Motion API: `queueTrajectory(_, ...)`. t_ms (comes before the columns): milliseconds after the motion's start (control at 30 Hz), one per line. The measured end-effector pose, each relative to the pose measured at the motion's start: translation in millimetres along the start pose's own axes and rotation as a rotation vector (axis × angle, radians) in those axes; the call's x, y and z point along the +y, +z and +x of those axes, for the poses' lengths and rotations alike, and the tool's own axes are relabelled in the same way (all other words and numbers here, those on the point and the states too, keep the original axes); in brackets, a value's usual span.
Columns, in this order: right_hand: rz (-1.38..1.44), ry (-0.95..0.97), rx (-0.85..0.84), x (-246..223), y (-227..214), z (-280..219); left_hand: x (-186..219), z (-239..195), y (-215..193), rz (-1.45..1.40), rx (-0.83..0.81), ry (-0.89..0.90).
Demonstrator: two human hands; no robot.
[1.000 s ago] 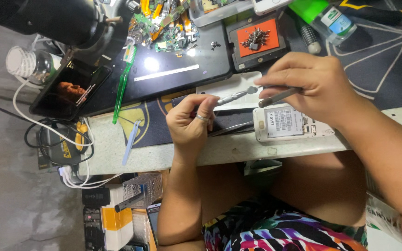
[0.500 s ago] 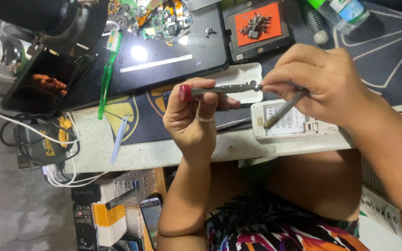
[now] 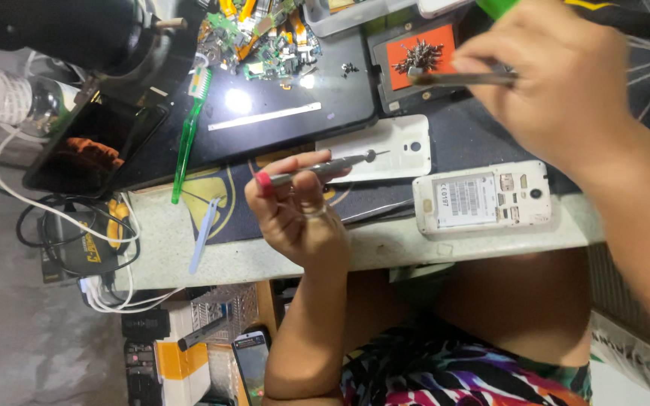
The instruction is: The person disassembles a white smartphone, removes the back cover, and uses a screwdriver and tweezers to manipulate internal components. They then use a soldering iron to work on the motherboard and clean the area with a cotton swab.
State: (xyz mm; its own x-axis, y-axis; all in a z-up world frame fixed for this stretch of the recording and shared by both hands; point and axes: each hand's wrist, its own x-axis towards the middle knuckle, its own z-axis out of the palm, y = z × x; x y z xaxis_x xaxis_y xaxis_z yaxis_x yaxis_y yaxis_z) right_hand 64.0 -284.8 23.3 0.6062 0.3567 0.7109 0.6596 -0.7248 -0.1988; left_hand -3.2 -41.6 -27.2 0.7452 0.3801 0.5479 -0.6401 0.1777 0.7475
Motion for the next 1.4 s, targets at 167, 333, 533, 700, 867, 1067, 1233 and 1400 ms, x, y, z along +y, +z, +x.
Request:
queueTrajectory(167,0.004,0.035,-0.015,-7,18,2,3,-6,-3,-0.013,-0.035,-0.023)
queueTrajectory(333,0.068,0.097,-0.034,-4,17,-3,6,-1,-5,-0.117,0.023,-0.192)
queueTrajectory(533,0.18,0.115,0.01,-1,16,-8,10,10,1,-0.255,0.05,-0.335)
queueTrajectory(700,0.207,0.143,0.019,0,13,-10,9,7,0,-0.314,-0.026,-0.288)
queueTrajectory(867,0.235,0.148,-0.003,1,11,-16,6,5,-2,-0.356,-0.022,-0.312)
queueTrajectory(1067,0.196,0.094,0.006,-3,11,-9,5,7,-3,-0.365,-0.027,-0.339)
queueTrajectory(1233,-0.095,0.021,0.009,-3,22,-2,6,6,-3,-0.337,-0.017,-0.382)
queueTrajectory(1400,0.012,0.031,-0.007,-2,9,-4,14,8,5,-0.239,-0.013,-0.326)
